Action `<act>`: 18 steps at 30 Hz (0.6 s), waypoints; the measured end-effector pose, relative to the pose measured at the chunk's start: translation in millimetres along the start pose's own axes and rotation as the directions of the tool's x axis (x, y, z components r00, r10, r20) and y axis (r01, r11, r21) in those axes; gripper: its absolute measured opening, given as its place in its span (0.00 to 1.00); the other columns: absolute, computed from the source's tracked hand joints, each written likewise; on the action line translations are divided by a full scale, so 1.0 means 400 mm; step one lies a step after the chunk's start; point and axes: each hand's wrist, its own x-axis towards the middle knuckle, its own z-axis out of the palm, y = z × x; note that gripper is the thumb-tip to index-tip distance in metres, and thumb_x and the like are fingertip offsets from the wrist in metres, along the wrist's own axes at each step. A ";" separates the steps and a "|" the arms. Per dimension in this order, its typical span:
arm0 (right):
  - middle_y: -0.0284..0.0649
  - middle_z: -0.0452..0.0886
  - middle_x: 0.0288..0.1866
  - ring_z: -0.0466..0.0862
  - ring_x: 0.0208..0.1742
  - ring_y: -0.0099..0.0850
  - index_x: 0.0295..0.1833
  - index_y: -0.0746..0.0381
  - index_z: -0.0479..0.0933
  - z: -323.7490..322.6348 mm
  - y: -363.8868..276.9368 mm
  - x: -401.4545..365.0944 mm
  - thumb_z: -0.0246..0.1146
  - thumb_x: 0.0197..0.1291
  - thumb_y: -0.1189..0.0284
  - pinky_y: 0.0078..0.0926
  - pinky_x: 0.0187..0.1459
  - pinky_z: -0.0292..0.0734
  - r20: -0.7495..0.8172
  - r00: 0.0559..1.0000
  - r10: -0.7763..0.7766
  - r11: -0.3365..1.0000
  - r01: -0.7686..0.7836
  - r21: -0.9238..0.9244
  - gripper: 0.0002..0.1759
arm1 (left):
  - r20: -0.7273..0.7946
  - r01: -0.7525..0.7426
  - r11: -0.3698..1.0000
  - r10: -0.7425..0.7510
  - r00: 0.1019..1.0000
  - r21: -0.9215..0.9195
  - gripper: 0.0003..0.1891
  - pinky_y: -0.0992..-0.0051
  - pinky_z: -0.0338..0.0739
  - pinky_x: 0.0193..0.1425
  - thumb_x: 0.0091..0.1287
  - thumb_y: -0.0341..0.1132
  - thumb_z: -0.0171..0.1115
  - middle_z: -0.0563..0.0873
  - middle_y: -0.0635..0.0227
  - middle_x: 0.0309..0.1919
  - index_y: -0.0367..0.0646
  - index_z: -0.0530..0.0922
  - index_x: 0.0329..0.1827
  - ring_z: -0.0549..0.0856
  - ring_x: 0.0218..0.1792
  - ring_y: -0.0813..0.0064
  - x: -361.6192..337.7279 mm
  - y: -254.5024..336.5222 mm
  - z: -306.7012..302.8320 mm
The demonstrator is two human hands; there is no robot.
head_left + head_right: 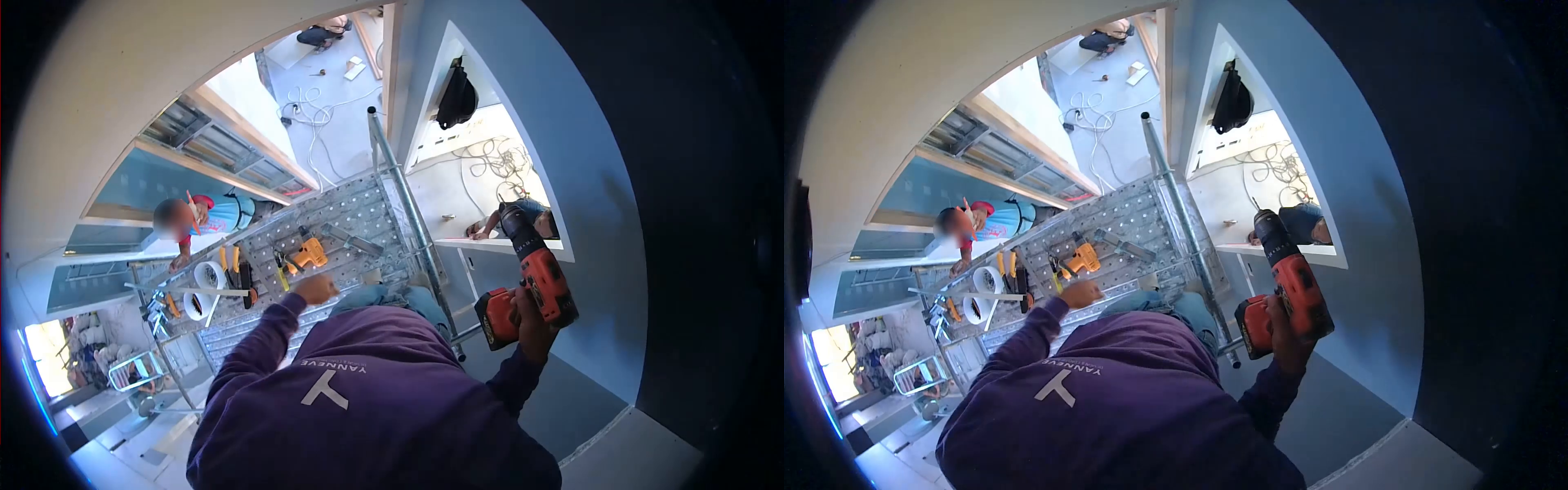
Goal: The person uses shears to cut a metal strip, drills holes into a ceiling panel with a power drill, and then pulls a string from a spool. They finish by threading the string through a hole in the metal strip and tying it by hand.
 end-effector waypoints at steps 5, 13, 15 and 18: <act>0.34 0.85 0.34 0.82 0.31 0.21 0.47 0.64 0.80 0.025 0.020 0.070 0.69 0.61 0.79 0.23 0.37 0.79 0.139 0.985 0.099 0.994 -0.092 -0.052 0.10 | 0.164 0.085 0.996 -0.084 0.983 0.002 0.30 0.53 0.79 0.58 0.73 0.60 0.52 0.88 0.46 0.50 0.38 0.87 0.49 0.86 0.52 0.46 0.078 -0.142 0.365; 0.35 0.84 0.39 0.84 0.37 0.25 0.55 0.66 0.79 0.041 0.090 0.247 0.71 0.58 0.76 0.29 0.42 0.81 0.434 0.901 0.014 0.963 0.104 -0.248 0.18 | -0.043 -0.105 0.971 0.098 0.994 -0.214 0.18 0.51 0.79 0.48 0.68 0.47 0.55 0.88 0.48 0.38 0.43 0.85 0.42 0.87 0.43 0.44 -0.303 0.067 0.232; 0.35 0.83 0.37 0.83 0.36 0.24 0.55 0.66 0.78 0.072 0.083 0.272 0.70 0.59 0.77 0.27 0.40 0.80 0.491 0.867 -0.087 0.944 0.230 -0.238 0.19 | -0.135 0.020 0.986 -0.043 0.990 -0.165 0.16 0.51 0.80 0.46 0.67 0.46 0.55 0.88 0.48 0.37 0.43 0.84 0.39 0.87 0.41 0.44 -0.315 0.123 0.232; 0.35 0.83 0.35 0.81 0.33 0.22 0.55 0.66 0.78 0.148 0.039 0.252 0.67 0.62 0.78 0.22 0.36 0.76 0.510 0.855 -0.094 0.969 0.197 -0.151 0.15 | -0.256 0.123 0.973 -0.172 0.951 -0.197 0.15 0.49 0.81 0.44 0.67 0.46 0.58 0.88 0.48 0.36 0.43 0.83 0.39 0.88 0.39 0.45 -0.290 0.090 0.247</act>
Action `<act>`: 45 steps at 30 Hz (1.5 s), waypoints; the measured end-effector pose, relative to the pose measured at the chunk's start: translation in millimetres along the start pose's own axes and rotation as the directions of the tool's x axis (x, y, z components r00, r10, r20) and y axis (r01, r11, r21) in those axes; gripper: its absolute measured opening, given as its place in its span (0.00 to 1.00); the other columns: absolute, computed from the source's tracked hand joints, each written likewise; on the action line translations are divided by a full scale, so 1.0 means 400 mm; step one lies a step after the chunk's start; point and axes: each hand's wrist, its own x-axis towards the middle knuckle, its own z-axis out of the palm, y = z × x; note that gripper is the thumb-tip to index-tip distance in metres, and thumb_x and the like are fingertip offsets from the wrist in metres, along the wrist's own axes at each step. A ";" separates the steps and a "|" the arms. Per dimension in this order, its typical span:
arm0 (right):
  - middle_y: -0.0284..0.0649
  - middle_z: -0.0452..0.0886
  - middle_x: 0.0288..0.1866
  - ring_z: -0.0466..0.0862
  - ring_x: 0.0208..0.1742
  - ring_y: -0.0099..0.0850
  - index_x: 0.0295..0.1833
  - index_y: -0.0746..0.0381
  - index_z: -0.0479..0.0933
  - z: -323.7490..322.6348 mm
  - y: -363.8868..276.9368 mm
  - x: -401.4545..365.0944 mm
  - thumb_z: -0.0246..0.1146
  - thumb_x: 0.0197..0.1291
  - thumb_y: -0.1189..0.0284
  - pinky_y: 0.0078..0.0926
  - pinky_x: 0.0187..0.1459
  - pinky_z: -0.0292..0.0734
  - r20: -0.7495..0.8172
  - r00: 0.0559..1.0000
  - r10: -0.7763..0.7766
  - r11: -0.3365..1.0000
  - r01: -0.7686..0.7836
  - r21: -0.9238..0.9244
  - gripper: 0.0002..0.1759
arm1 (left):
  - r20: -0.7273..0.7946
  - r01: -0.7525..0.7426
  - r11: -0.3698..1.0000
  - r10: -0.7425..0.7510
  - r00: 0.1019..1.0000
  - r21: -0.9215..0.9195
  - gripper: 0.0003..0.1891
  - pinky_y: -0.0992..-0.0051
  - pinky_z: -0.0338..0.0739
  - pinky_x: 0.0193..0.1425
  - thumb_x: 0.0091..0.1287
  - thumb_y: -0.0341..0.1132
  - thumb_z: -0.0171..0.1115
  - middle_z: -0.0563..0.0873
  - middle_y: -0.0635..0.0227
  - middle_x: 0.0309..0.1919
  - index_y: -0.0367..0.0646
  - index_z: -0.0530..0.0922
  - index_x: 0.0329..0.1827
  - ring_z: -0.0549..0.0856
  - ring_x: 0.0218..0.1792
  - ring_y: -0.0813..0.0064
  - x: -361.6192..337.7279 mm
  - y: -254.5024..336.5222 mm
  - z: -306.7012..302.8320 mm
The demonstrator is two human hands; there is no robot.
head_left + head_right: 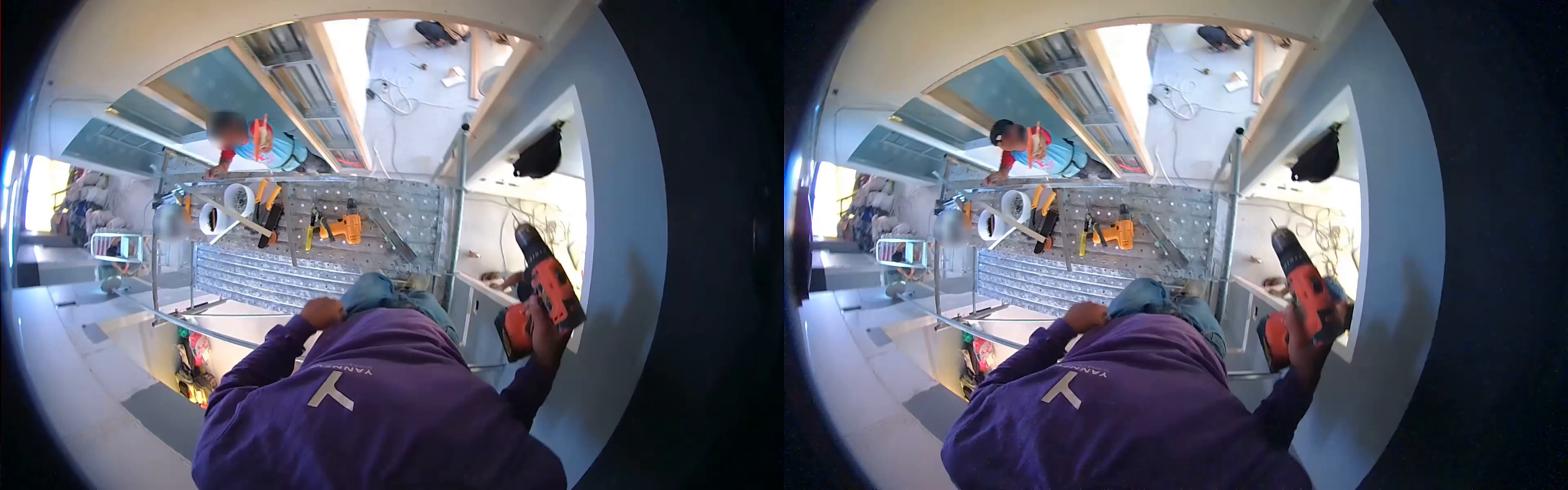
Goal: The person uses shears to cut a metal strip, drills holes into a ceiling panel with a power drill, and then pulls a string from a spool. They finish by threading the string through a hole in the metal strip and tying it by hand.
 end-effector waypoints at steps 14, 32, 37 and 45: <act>0.35 0.81 0.33 0.74 0.28 0.18 0.50 0.68 0.80 0.161 -0.289 0.015 0.63 0.66 0.79 0.18 0.33 0.71 -0.151 0.987 -0.050 0.995 0.037 -0.089 0.09 | -0.598 0.318 0.828 -0.555 0.578 -0.462 0.22 0.55 0.80 0.50 0.65 0.47 0.65 0.88 0.47 0.42 0.36 0.78 0.49 0.87 0.48 0.48 0.118 -0.568 -0.479; 0.36 0.80 0.31 0.77 0.29 0.21 0.55 0.68 0.78 0.113 -0.443 0.157 0.62 0.65 0.73 0.20 0.29 0.68 -0.379 0.904 -0.199 0.950 0.273 0.153 0.15 | -0.732 -0.187 0.982 0.115 0.672 -0.016 0.18 0.59 0.79 0.58 0.67 0.38 0.67 0.86 0.51 0.51 0.37 0.81 0.55 0.85 0.54 0.51 0.390 -0.199 -0.979; 0.46 0.83 0.47 0.81 0.30 0.28 0.60 0.68 0.74 0.178 -0.560 0.455 0.67 0.61 0.74 0.23 0.30 0.75 -0.485 0.725 -0.489 0.549 0.688 0.475 0.22 | -0.664 -0.370 0.717 0.693 0.281 0.591 0.16 0.57 0.76 0.64 0.66 0.31 0.67 0.86 0.52 0.53 0.37 0.81 0.56 0.83 0.57 0.49 0.227 0.435 -1.439; 0.48 0.83 0.57 0.84 0.35 0.29 0.65 0.63 0.71 0.256 -0.782 0.925 0.62 0.70 0.76 0.26 0.32 0.78 -0.577 0.612 -0.541 -0.151 0.604 0.783 0.20 | -0.075 0.404 0.106 0.993 -0.092 0.909 0.23 0.58 0.72 0.71 0.68 0.34 0.68 0.81 0.55 0.63 0.42 0.77 0.65 0.77 0.66 0.53 0.227 1.141 -1.937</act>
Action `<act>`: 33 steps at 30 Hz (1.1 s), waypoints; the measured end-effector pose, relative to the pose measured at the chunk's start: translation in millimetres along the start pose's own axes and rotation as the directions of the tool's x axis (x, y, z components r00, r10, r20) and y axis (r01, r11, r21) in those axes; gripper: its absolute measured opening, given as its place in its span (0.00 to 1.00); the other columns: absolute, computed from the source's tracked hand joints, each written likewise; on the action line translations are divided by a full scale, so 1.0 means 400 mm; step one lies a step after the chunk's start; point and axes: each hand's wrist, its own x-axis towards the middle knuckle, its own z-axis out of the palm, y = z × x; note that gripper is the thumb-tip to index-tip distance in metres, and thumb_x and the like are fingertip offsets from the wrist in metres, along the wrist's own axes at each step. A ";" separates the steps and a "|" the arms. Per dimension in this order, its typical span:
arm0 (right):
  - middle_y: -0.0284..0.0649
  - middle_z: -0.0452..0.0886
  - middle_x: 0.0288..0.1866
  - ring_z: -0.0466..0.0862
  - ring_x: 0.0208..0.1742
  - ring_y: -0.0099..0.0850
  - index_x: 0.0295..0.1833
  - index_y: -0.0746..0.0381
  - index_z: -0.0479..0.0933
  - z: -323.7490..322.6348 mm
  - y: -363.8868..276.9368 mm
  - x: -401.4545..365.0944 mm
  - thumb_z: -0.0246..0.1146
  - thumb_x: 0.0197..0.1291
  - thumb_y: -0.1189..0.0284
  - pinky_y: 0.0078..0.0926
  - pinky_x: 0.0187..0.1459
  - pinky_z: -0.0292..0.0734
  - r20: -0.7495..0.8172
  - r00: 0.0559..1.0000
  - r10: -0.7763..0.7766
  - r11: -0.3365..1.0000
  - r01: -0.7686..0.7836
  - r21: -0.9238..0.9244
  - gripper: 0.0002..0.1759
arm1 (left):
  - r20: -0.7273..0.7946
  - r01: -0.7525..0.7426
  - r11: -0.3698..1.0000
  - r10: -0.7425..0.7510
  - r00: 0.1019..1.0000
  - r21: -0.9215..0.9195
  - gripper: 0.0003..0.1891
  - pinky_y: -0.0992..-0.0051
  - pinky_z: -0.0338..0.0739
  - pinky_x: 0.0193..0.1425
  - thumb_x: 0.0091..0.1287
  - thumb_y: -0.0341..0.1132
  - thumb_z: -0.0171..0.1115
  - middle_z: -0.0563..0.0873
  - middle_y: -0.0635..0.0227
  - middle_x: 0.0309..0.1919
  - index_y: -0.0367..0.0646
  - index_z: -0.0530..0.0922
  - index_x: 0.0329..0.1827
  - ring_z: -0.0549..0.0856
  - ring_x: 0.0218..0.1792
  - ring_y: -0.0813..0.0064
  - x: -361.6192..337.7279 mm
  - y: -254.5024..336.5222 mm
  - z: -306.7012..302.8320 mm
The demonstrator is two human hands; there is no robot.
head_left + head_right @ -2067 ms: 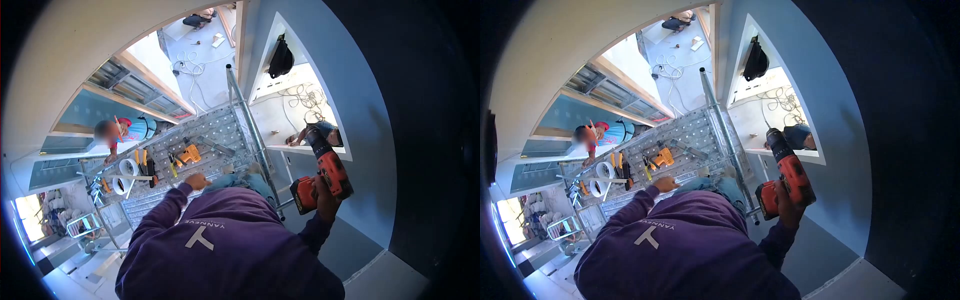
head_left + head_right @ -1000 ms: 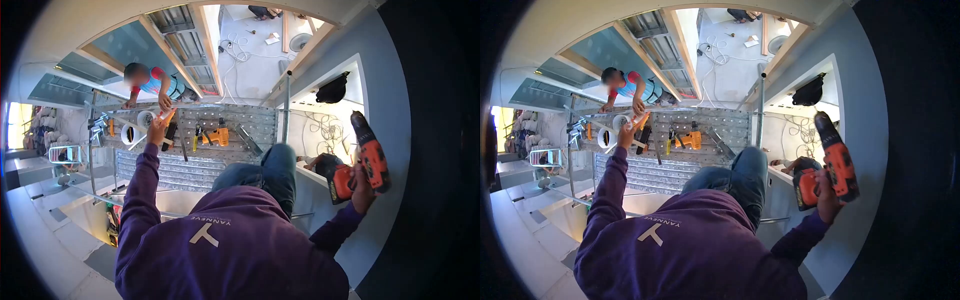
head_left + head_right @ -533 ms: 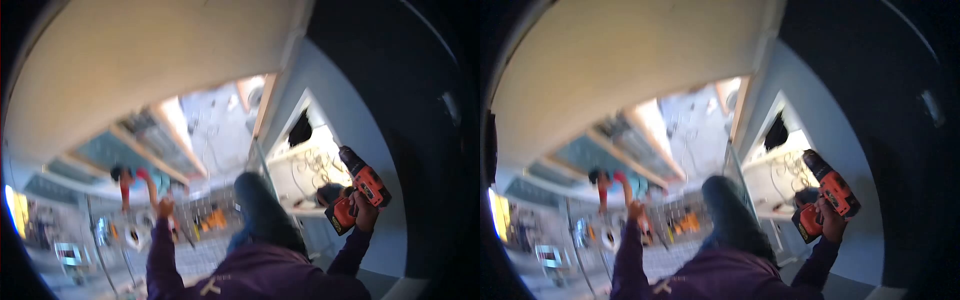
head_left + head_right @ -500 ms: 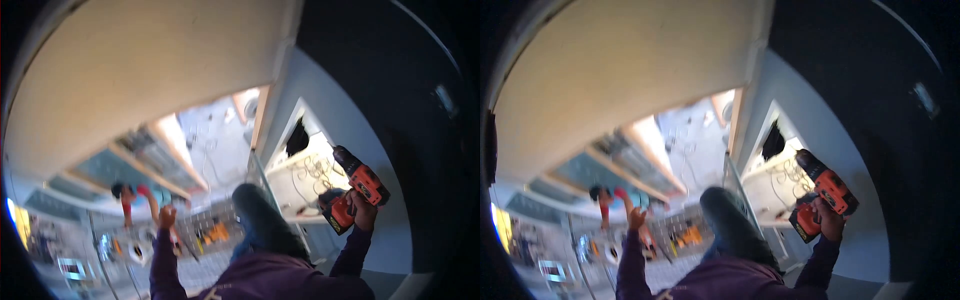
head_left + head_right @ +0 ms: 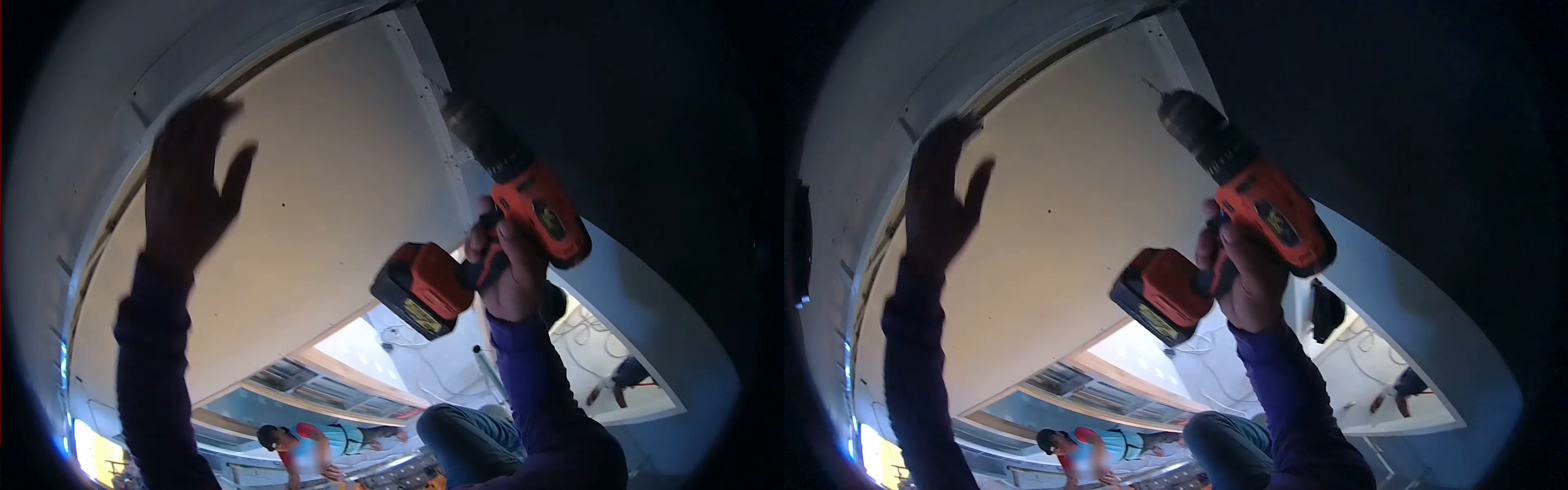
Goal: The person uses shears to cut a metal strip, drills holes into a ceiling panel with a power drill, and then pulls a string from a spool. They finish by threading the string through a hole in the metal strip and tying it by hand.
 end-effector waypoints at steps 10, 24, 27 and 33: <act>0.40 0.86 0.48 0.85 0.36 0.25 0.57 0.63 0.77 0.056 0.267 0.328 0.65 0.70 0.74 0.25 0.33 0.82 0.029 0.997 -0.076 0.931 0.061 0.359 0.13 | 0.335 0.321 0.946 -0.291 0.896 -0.036 0.23 0.60 0.79 0.62 0.74 0.45 0.62 0.81 0.52 0.61 0.45 0.74 0.67 0.85 0.56 0.53 0.399 -0.151 0.289; 0.37 0.87 0.43 0.85 0.32 0.24 0.53 0.64 0.80 0.060 0.381 0.451 0.67 0.69 0.72 0.26 0.32 0.82 0.082 0.996 -0.019 0.882 -0.023 0.472 0.11 | 0.130 -0.326 0.871 0.300 0.945 0.368 0.34 0.66 0.83 0.39 0.63 0.21 0.64 0.79 0.65 0.29 0.59 0.72 0.72 0.81 0.31 0.67 0.408 -0.220 0.423; 0.37 0.87 0.44 0.85 0.32 0.24 0.53 0.64 0.80 0.063 0.393 0.466 0.67 0.69 0.71 0.26 0.32 0.82 0.086 0.996 -0.022 0.883 -0.021 0.469 0.11 | 0.175 -0.262 0.913 0.215 0.961 0.313 0.34 0.67 0.82 0.37 0.64 0.21 0.66 0.78 0.66 0.26 0.60 0.72 0.73 0.80 0.28 0.68 0.418 -0.238 0.437; 0.38 0.87 0.46 0.85 0.33 0.24 0.53 0.63 0.80 0.068 0.405 0.479 0.67 0.69 0.71 0.25 0.33 0.82 0.101 0.994 -0.036 0.881 -0.016 0.473 0.11 | 0.137 -0.340 0.866 0.311 0.940 0.367 0.34 0.68 0.82 0.37 0.65 0.22 0.66 0.77 0.66 0.24 0.61 0.72 0.73 0.79 0.25 0.70 0.415 -0.221 0.438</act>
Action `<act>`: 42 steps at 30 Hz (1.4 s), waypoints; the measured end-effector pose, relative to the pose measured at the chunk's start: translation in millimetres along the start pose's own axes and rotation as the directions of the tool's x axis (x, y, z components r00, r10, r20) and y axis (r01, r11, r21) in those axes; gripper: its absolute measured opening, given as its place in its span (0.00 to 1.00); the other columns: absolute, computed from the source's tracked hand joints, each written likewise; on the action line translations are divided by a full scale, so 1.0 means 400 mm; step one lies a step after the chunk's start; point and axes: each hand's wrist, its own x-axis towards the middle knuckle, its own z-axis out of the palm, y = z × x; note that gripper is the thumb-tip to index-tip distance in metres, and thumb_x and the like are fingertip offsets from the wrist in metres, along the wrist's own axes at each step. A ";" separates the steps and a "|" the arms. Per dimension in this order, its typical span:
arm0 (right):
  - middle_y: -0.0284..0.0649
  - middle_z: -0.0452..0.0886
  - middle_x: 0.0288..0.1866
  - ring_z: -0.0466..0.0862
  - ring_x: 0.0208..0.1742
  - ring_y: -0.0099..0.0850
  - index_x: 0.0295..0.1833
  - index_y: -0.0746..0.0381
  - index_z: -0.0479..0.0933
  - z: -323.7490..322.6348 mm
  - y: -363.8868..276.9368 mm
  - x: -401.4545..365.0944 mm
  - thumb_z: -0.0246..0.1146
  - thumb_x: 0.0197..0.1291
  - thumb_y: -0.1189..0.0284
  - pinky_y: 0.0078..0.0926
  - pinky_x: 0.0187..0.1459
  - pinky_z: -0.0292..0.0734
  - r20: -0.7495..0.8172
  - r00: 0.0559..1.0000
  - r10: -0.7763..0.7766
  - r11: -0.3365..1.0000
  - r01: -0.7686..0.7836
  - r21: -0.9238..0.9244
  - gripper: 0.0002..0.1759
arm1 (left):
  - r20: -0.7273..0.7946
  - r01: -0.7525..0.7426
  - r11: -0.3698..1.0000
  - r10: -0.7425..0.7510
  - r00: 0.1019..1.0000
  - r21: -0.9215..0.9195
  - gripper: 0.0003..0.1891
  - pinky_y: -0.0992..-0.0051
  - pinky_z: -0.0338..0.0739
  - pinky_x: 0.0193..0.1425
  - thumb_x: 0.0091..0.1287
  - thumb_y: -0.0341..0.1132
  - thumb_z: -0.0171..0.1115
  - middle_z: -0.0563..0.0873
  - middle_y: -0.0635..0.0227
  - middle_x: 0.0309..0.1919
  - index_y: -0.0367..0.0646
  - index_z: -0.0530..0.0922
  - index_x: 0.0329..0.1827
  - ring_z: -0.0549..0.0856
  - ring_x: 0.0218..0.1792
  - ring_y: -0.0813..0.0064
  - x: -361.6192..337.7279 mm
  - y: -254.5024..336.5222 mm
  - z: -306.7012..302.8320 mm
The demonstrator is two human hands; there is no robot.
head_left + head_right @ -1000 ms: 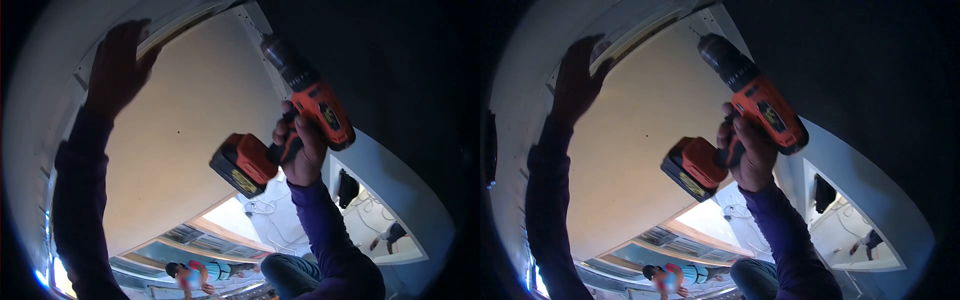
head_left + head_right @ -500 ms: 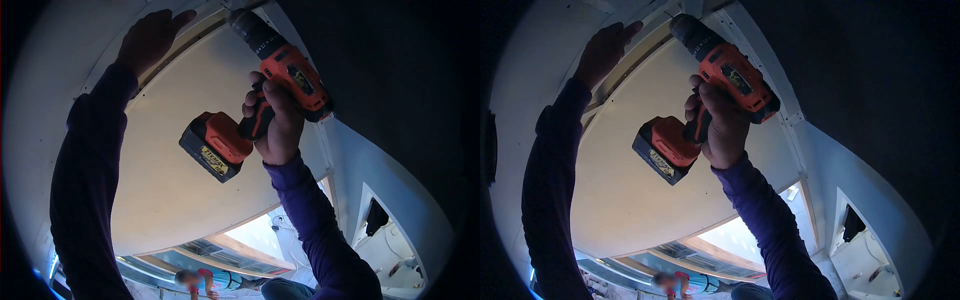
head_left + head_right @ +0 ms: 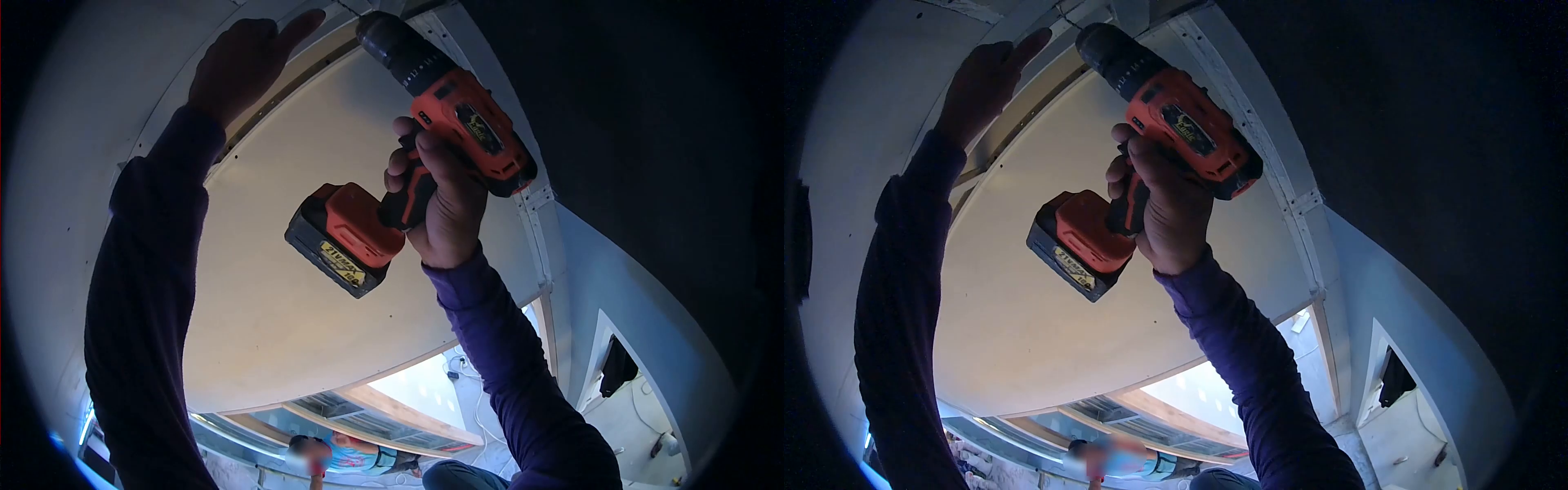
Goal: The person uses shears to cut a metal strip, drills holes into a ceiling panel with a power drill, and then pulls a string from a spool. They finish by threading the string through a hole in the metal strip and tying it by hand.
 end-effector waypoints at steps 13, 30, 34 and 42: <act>0.42 0.84 0.51 0.85 0.34 0.27 0.55 0.61 0.77 -0.007 -0.001 0.001 0.67 0.67 0.72 0.28 0.33 0.83 0.011 1.000 0.002 0.999 -0.002 -0.042 0.14 | 0.077 0.103 0.990 -0.096 0.992 -0.092 0.24 0.68 0.82 0.40 0.74 0.29 0.60 0.77 0.66 0.22 0.60 0.74 0.71 0.78 0.22 0.72 0.012 0.015 -0.011; 0.35 0.84 0.33 0.82 0.29 0.22 0.50 0.64 0.80 0.012 -0.006 -0.031 0.66 0.70 0.71 0.22 0.34 0.79 0.002 0.998 -0.064 0.989 0.064 -0.132 0.09 | 0.036 0.033 0.999 -0.032 0.999 -0.009 0.30 0.67 0.84 0.45 0.69 0.25 0.60 0.82 0.63 0.32 0.56 0.70 0.74 0.83 0.30 0.69 0.012 -0.017 0.008; 0.33 0.80 0.26 0.80 0.28 0.22 0.47 0.64 0.79 0.015 -0.014 -0.038 0.65 0.71 0.70 0.22 0.34 0.77 -0.015 0.997 -0.077 0.975 0.073 -0.210 0.08 | -0.079 -0.102 0.988 0.111 0.991 0.114 0.39 0.65 0.86 0.50 0.62 0.19 0.65 0.86 0.61 0.38 0.55 0.67 0.77 0.86 0.37 0.66 0.003 -0.030 0.030; 0.33 0.78 0.28 0.79 0.29 0.22 0.42 0.62 0.77 0.015 -0.009 -0.039 0.64 0.72 0.71 0.23 0.36 0.77 0.059 0.992 -0.114 0.973 0.124 -0.196 0.06 | 0.255 0.249 0.966 -0.226 0.940 -0.064 0.13 0.59 0.81 0.41 0.71 0.38 0.61 0.87 0.56 0.36 0.45 0.80 0.55 0.86 0.35 0.59 0.054 0.053 -0.106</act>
